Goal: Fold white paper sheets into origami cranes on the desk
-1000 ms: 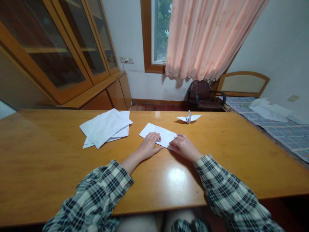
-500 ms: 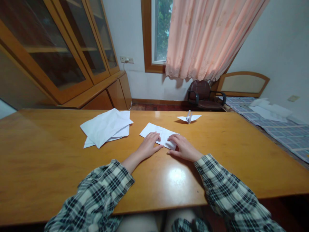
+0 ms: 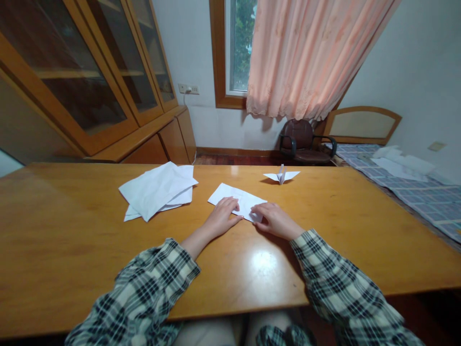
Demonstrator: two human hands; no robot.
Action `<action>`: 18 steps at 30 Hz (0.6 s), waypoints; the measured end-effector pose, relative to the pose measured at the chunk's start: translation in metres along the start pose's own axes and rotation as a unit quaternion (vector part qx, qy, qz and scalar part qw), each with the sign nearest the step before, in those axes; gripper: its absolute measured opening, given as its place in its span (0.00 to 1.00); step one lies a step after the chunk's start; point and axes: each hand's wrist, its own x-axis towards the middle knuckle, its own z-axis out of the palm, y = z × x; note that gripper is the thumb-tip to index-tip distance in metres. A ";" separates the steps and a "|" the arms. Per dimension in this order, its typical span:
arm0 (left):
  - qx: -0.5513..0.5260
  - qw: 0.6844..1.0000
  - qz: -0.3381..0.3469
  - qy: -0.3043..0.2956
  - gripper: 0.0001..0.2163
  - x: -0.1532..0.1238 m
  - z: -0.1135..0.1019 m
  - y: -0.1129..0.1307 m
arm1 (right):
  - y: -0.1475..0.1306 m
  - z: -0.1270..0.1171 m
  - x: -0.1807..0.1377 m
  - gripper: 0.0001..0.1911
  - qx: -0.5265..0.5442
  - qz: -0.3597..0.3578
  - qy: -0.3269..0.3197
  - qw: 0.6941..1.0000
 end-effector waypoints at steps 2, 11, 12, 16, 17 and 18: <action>0.002 1.000 0.000 0.001 0.08 0.000 0.000 0.000 | -0.002 -0.001 0.000 0.15 -0.005 -0.003 -0.001 1.000; -0.004 1.000 0.005 0.009 0.06 0.003 -0.002 0.001 | -0.006 -0.002 0.002 0.15 -0.018 0.010 0.005 1.000; -0.006 1.000 0.004 0.010 0.06 0.003 -0.002 0.001 | -0.004 -0.001 0.002 0.14 -0.018 0.015 0.009 1.000; -0.010 1.000 0.006 0.011 0.06 0.003 -0.001 0.000 | 0.004 0.000 0.002 0.14 -0.019 0.031 0.018 0.999; -0.010 1.000 0.007 0.011 0.06 0.003 -0.001 0.000 | 0.007 0.000 0.002 0.15 -0.019 0.033 0.020 0.999; -0.010 1.000 0.007 0.010 0.06 0.003 -0.001 -0.001 | 0.010 0.000 0.002 0.15 -0.019 0.033 0.022 0.999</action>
